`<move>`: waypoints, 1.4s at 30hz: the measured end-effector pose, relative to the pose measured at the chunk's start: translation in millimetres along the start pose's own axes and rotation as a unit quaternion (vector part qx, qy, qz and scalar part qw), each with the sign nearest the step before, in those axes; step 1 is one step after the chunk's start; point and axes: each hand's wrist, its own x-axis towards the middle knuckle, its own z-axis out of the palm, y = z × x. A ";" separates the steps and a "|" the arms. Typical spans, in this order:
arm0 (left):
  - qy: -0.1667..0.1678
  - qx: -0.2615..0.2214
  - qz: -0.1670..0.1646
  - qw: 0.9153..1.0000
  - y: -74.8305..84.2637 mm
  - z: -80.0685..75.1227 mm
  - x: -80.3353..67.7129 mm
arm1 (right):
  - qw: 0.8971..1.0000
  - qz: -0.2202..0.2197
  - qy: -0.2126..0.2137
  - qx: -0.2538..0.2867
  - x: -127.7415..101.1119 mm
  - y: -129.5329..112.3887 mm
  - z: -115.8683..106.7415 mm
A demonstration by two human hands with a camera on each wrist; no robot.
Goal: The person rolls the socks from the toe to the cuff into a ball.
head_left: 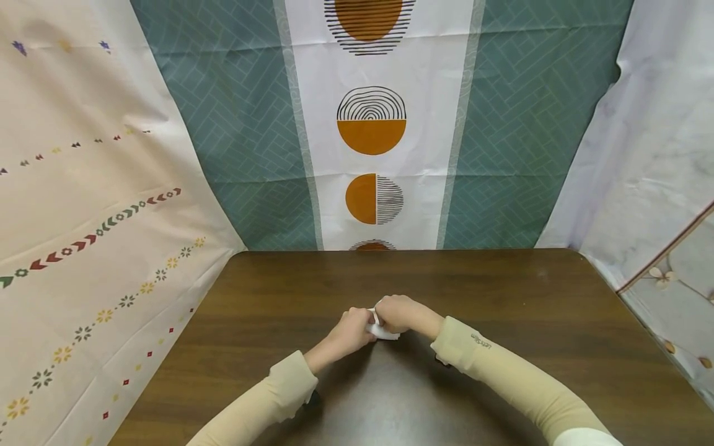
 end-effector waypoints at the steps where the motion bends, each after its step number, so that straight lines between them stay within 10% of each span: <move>1: 0.001 0.003 0.001 1.000 0.2 0.6 -0.1 | 1.000 0.006 -0.002 0.001 0.9 -0.6 -0.4; 14: 0.015 0.012 -0.019 1.000 3.2 2.7 1.1 | 0.991 0.098 -0.082 0.042 14.9 -1.0 -9.7; 21: 0.029 0.080 0.056 0.995 7.1 4.1 0.0 | 0.988 0.127 -0.072 0.052 16.0 1.3 -6.7; 31: -0.028 0.070 0.062 0.995 7.9 6.0 6.8 | 0.985 0.148 -0.024 0.088 6.4 4.9 -3.7; 42: -0.045 0.009 0.058 0.997 1.1 2.4 18.7 | 0.986 0.004 0.084 0.147 -11.5 17.0 11.0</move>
